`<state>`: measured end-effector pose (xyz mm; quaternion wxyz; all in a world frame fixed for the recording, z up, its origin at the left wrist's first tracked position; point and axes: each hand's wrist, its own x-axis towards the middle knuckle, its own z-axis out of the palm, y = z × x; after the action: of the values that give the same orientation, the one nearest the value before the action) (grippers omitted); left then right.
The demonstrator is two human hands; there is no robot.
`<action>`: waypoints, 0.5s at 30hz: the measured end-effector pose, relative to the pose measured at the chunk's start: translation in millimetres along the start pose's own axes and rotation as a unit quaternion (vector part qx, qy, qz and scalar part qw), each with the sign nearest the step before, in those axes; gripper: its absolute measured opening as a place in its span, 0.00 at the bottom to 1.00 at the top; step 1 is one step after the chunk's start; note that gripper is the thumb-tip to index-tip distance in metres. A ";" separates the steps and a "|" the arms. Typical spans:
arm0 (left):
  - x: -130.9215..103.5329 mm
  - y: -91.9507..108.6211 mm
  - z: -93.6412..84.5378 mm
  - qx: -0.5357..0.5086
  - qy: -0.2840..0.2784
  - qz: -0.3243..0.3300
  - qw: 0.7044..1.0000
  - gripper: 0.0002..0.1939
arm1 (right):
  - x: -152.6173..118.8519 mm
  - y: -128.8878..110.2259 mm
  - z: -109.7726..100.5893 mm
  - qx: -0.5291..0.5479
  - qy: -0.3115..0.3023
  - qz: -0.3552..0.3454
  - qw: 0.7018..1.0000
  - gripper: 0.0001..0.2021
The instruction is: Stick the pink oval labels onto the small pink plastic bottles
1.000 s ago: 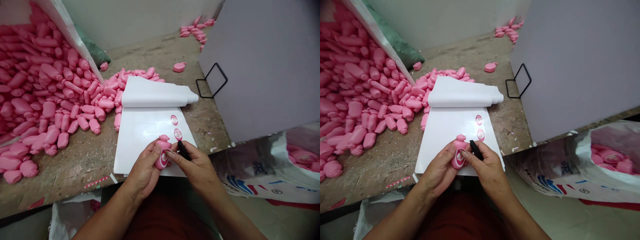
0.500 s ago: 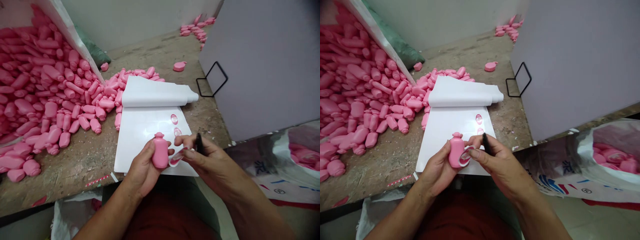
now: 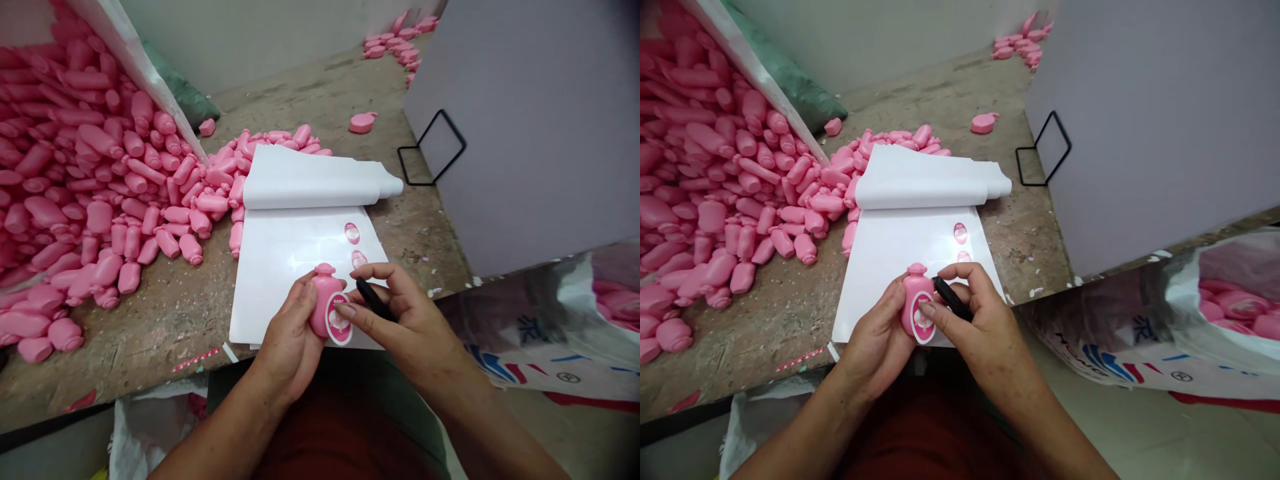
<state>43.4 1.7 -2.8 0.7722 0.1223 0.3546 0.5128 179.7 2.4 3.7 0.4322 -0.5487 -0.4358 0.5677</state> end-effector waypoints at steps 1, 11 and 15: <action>-0.2 0.5 -0.3 0.000 -0.002 -0.001 1.000 0.11 | 0.3 0.5 0.5 -0.002 0.001 0.004 1.000 0.22; 0.5 0.0 -2.8 0.022 -0.012 0.021 0.999 0.12 | 1.9 -3.4 6.0 -0.006 0.007 -0.006 1.000 0.23; 0.4 0.1 -2.3 0.024 -0.005 0.031 0.999 0.12 | 3.6 -4.1 7.7 -0.013 0.012 -0.004 1.000 0.23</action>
<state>41.8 1.6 -4.5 0.7546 0.1539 0.3588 0.5274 172.0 6.6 7.0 0.4328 -0.5593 -0.4404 0.5531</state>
